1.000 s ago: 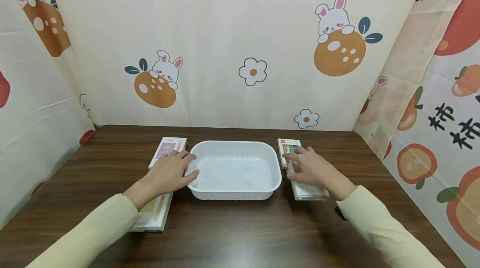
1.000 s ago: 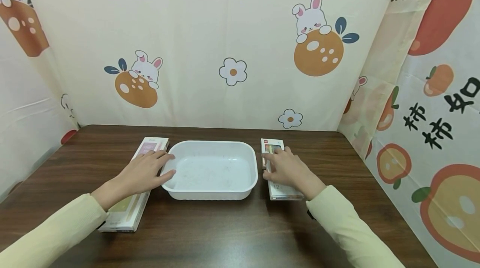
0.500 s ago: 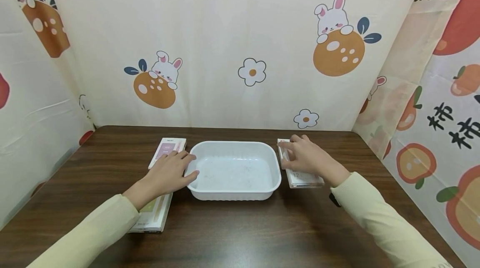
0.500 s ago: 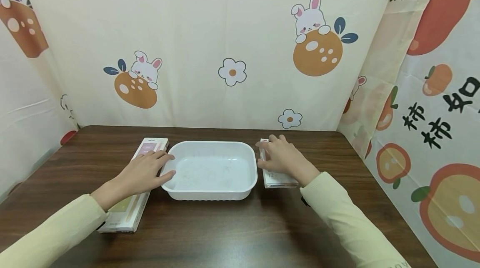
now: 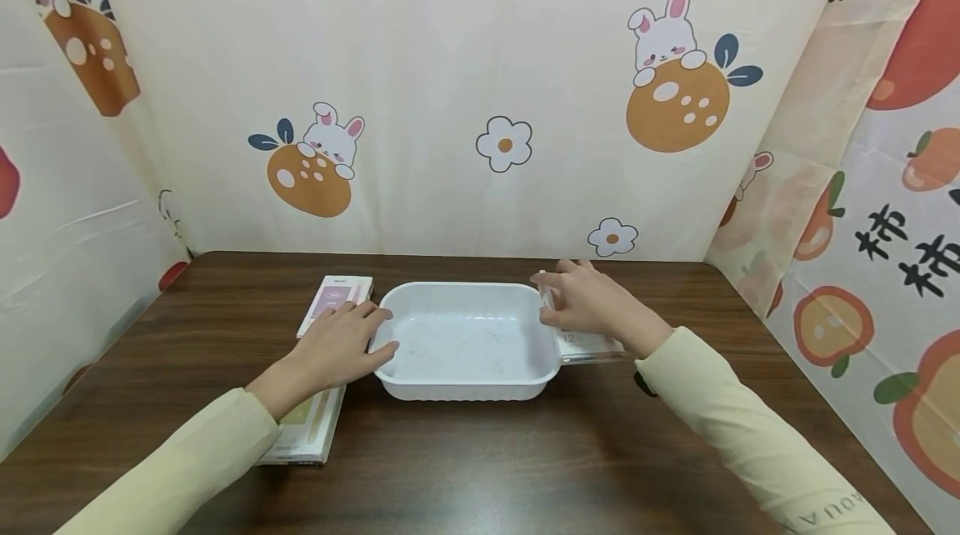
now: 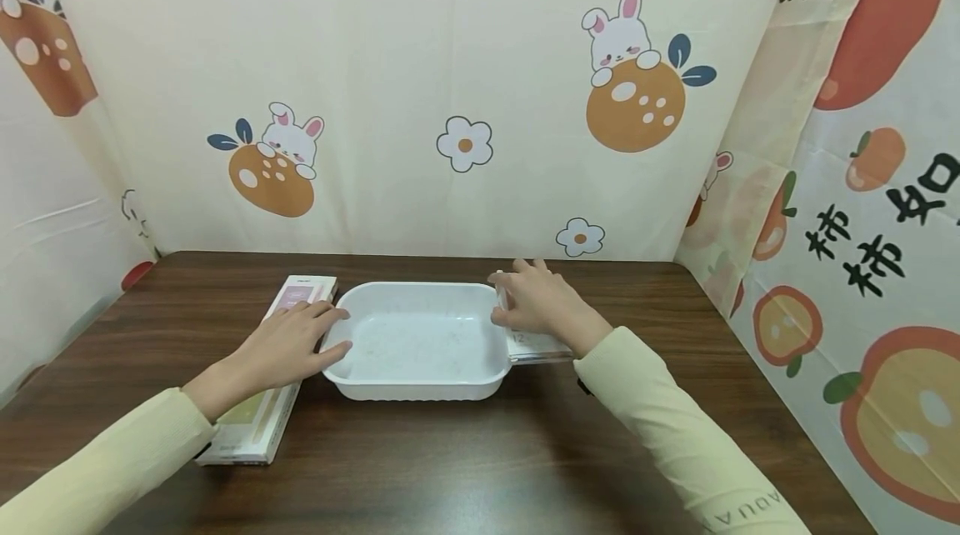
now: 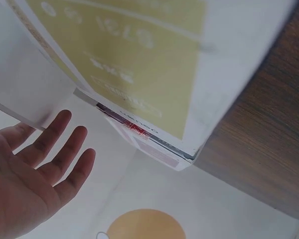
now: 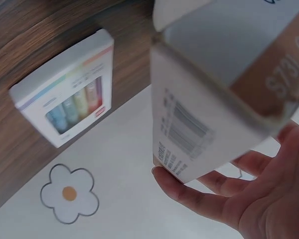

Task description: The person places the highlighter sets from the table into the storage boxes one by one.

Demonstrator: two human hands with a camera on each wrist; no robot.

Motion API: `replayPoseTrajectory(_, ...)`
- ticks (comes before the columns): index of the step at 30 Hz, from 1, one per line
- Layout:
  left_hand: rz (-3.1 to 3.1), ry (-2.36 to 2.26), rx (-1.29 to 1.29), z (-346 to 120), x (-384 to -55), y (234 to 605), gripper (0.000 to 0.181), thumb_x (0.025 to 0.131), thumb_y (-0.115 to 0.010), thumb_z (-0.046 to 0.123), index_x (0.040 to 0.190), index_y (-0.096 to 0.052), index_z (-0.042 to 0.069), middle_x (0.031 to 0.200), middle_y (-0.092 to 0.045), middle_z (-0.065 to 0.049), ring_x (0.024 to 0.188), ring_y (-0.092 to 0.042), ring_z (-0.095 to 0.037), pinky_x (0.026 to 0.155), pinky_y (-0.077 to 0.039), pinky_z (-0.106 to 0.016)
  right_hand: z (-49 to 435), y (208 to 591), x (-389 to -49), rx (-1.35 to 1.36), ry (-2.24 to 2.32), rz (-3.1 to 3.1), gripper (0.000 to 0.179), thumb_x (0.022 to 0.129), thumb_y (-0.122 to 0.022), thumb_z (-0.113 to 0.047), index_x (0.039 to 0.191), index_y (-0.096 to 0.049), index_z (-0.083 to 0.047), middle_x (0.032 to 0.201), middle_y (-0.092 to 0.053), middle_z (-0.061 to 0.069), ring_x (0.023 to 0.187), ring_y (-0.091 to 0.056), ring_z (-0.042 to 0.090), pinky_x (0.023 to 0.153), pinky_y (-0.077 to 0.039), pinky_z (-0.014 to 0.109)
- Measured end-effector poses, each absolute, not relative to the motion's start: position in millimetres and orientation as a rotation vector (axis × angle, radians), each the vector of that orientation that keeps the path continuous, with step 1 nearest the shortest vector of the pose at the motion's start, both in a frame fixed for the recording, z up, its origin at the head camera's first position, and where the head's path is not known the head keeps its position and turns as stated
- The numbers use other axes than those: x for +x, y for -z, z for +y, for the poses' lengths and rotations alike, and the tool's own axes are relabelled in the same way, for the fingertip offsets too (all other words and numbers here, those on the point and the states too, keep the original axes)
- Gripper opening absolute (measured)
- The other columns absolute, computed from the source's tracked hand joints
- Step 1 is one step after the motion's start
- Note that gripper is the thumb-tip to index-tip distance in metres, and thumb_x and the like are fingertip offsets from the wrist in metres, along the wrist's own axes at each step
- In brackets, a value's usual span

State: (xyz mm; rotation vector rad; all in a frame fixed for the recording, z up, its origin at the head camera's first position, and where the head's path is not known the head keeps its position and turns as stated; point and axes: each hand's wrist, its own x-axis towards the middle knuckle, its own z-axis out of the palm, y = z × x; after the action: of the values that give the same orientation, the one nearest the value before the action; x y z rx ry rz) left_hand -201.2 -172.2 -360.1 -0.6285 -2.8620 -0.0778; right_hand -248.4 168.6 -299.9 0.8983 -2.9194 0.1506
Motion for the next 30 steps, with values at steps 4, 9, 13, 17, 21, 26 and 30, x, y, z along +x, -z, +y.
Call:
replayPoseTrajectory(4, -2.860, 0.079, -0.629, -171.7, -201.1, 360.0, 0.049, 0.084, -0.052, 0.046, 0.115, -0.060, 0.008, 0.111, -0.061, -0.010, 0.098, -0.057, -0.031, 0.078, -0.045, -0.050, 157.5, 299.0, -248.3, 0.913, -0.155, -2.944, 0.047, 0.077, -0.063, -0.032, 0.120, -0.060, -0.015, 0.080, -0.052, -0.001, 0.080, -0.046, 0.018, 0.070, -0.038, 0.033)
replayPoseTrajectory(9, -2.864, 0.086, -0.626, -171.0, -200.9, 359.7, 0.049, 0.084, -0.053, 0.046, 0.115, -0.060, 0.009, 0.111, -0.061, -0.010, 0.099, -0.057, -0.031, 0.079, -0.045, -0.050, 142.8, 297.4, -247.9, 0.883, -0.148, -2.980, 0.048, 0.076, -0.062, -0.033, 0.122, -0.058, -0.019, 0.089, -0.052, 0.001, 0.081, -0.047, 0.022, 0.061, -0.040, 0.032)
replayPoseTrajectory(13, -2.854, 0.085, -0.625, -171.3, -200.7, 359.1, 0.049, 0.084, -0.052, 0.047, 0.115, -0.061, 0.009, 0.111, -0.061, -0.010, 0.099, -0.057, -0.030, 0.079, -0.045, -0.050, 132.1, 297.4, -249.1, 0.891, -0.135, -2.985, 0.049, 0.076, -0.062, -0.034, 0.123, -0.058, -0.021, 0.090, -0.052, 0.001, 0.082, -0.047, 0.022, 0.060, -0.040, 0.033)
replayPoseTrajectory(17, -2.828, 0.087, -0.638, -172.1, -200.8, 360.1, 0.049, 0.084, -0.053, 0.046, 0.114, -0.061, 0.009, 0.108, -0.062, -0.009, 0.096, -0.058, -0.029, 0.077, -0.045, -0.049, 122.0, 297.7, -249.9, 0.894, -0.140, -2.998, 0.049, 0.075, -0.062, -0.035, 0.123, -0.057, -0.022, 0.091, -0.052, 0.000, 0.083, -0.046, 0.022, 0.062, -0.040, 0.034)
replayPoseTrajectory(21, -2.820, 0.087, -0.645, -173.0, -200.6, 360.9, 0.048, 0.083, -0.053, 0.045, 0.113, -0.061, 0.008, 0.106, -0.062, -0.009, 0.094, -0.058, -0.029, 0.075, -0.045, -0.048, 113.2, 299.2, -250.6, 0.892, -0.153, -3.018, 0.051, 0.075, -0.061, -0.035, 0.124, -0.057, -0.022, 0.088, -0.050, 0.000, 0.082, -0.045, 0.022, 0.062, -0.040, 0.034)
replayPoseTrajectory(26, -2.813, 0.086, -0.645, -173.4, -200.4, 361.0, 0.048, 0.083, -0.054, 0.045, 0.113, -0.061, 0.008, 0.107, -0.062, -0.009, 0.095, -0.058, -0.029, 0.076, -0.045, -0.048, 105.0, 303.0, -252.1, 0.885, -0.148, -3.031, 0.053, 0.075, -0.061, -0.036, 0.125, -0.055, -0.021, 0.084, -0.049, -0.001, 0.081, -0.044, 0.021, 0.061, -0.038, 0.032)
replayPoseTrajectory(30, -2.800, 0.085, -0.648, -173.6, -200.3, 361.3, 0.047, 0.083, -0.054, 0.045, 0.112, -0.061, 0.009, 0.106, -0.062, -0.008, 0.095, -0.058, -0.029, 0.075, -0.045, -0.048, 99.7, 305.8, -252.5, 0.868, -0.135, -3.038, 0.053, 0.075, -0.060, -0.036, 0.126, -0.055, -0.022, 0.086, -0.050, -0.001, 0.082, -0.043, 0.021, 0.062, -0.038, 0.033)
